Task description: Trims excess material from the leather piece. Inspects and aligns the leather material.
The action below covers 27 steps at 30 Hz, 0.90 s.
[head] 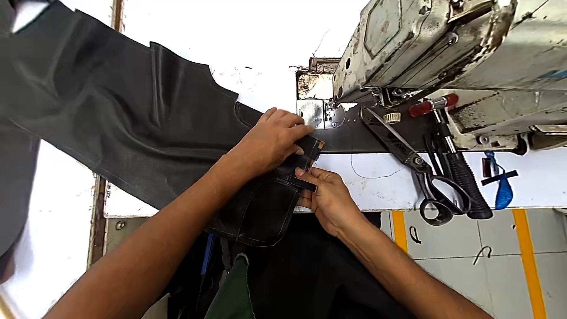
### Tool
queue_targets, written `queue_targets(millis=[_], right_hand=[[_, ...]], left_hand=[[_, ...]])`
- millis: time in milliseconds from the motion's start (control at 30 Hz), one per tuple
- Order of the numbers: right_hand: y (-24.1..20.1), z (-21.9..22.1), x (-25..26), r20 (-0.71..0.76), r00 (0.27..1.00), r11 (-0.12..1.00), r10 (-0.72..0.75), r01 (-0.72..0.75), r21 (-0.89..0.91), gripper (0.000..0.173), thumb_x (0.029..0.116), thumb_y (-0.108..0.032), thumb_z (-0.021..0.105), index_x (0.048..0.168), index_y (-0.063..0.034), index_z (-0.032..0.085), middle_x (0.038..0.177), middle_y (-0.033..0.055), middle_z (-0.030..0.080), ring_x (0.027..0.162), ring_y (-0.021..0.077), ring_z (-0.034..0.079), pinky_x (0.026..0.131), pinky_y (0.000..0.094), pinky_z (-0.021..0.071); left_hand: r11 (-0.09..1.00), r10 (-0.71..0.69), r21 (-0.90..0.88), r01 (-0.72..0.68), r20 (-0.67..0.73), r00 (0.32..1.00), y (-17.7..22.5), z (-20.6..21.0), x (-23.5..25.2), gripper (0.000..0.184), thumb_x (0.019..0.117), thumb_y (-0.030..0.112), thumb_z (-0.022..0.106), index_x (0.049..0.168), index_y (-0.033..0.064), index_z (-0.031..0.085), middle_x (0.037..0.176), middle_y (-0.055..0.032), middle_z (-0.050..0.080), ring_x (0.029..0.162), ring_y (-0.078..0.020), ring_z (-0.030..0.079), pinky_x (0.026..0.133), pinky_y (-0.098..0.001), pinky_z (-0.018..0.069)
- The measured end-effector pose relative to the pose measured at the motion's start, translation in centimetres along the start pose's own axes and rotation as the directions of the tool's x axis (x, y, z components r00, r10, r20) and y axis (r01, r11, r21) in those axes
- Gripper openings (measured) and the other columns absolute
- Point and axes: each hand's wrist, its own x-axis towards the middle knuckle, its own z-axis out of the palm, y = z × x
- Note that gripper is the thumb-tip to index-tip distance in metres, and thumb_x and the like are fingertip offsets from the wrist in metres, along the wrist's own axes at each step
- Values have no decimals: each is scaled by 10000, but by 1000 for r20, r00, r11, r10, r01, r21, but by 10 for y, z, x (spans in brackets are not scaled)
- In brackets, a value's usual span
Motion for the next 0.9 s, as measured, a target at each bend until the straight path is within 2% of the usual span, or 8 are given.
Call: queue_targets(millis=[100, 200, 300, 367, 533, 667, 767, 900], right_hand=[[-6, -26, -20, 26, 962, 830, -272, 248, -499, 168, 1002, -223, 687, 978, -58, 708, 839, 57, 760, 695, 161, 749, 644, 363, 658], [0, -42, -18, -6, 667, 486, -745, 537, -689, 354, 862, -242, 846, 1125, -115, 646, 1012, 2, 706, 828, 106, 733, 681, 309, 663], [5, -35, -2, 18, 405, 314, -914, 737, -598, 261, 850, -62, 820, 1068, -26, 682, 955, 44, 712, 769, 104, 712, 668, 266, 642], [8, -32, -1, 57, 310, 223, -949, 786, -576, 187, 832, 13, 784, 1005, 4, 715, 948, 62, 723, 780, 107, 718, 684, 256, 645], [12, -39, -5, 286, 52, -122, -957, 822, -556, 87, 862, 14, 749, 946, -5, 767, 990, 121, 740, 931, 177, 726, 810, 289, 626], [13, -46, -11, 458, -32, -292, -889, 809, -511, 68, 906, -23, 733, 967, -39, 758, 1032, 129, 743, 1049, 261, 721, 893, 386, 627], [13, -48, -14, 564, -98, -384, -820, 825, -415, 56, 930, -29, 710, 967, -31, 752, 1034, 138, 746, 1078, 290, 713, 925, 409, 619], [10, -49, -22, 568, -89, -353, -818, 858, -374, 60, 925, -24, 722, 984, -32, 728, 1047, 121, 743, 1077, 272, 714, 934, 400, 618]], left_hand=[[995, 19, -96, -18, 10, 1000, 10, -10, 7, 164, 989, 259, 673, 1055, 129, 751, 952, -75, 663, 946, -256, 631, 848, -433, 525], [989, 50, -133, -68, -134, 990, 29, -20, -3, 140, 995, 217, 658, 1032, 144, 770, 968, -46, 661, 926, -199, 612, 810, -357, 514], [987, 72, -127, -98, -193, 978, 36, -26, -15, 136, 980, 198, 663, 1006, 153, 789, 1130, -57, 679, 1009, -182, 619, 862, -344, 514], [983, 85, -148, -110, -165, 983, 36, -30, -26, 144, 980, 228, 667, 1007, 148, 784, 1258, -55, 699, 1159, -182, 650, 995, -397, 517], [981, 77, -170, -97, -122, 990, 39, -48, -43, 272, 1014, 351, 636, 1047, 123, 781, 1148, 13, 754, 1184, -147, 672, 1177, -530, 402], [983, 20, -177, -48, -154, 988, 44, -53, -62, 194, 1000, 239, 668, 1106, 90, 732, 1106, 12, 750, 1107, -132, 696, 1167, -515, 436], [986, 95, -121, -114, -158, 983, 43, -48, -78, 268, 987, 311, 688, 1138, 99, 749, 1192, -30, 733, 1213, -197, 657, 1163, -526, 433], [976, 169, -92, -196, -241, 956, 49, -41, -88, 202, 980, 213, 699, 1107, 76, 773, 1153, -80, 748, 1166, -241, 681, 1119, -518, 473]])
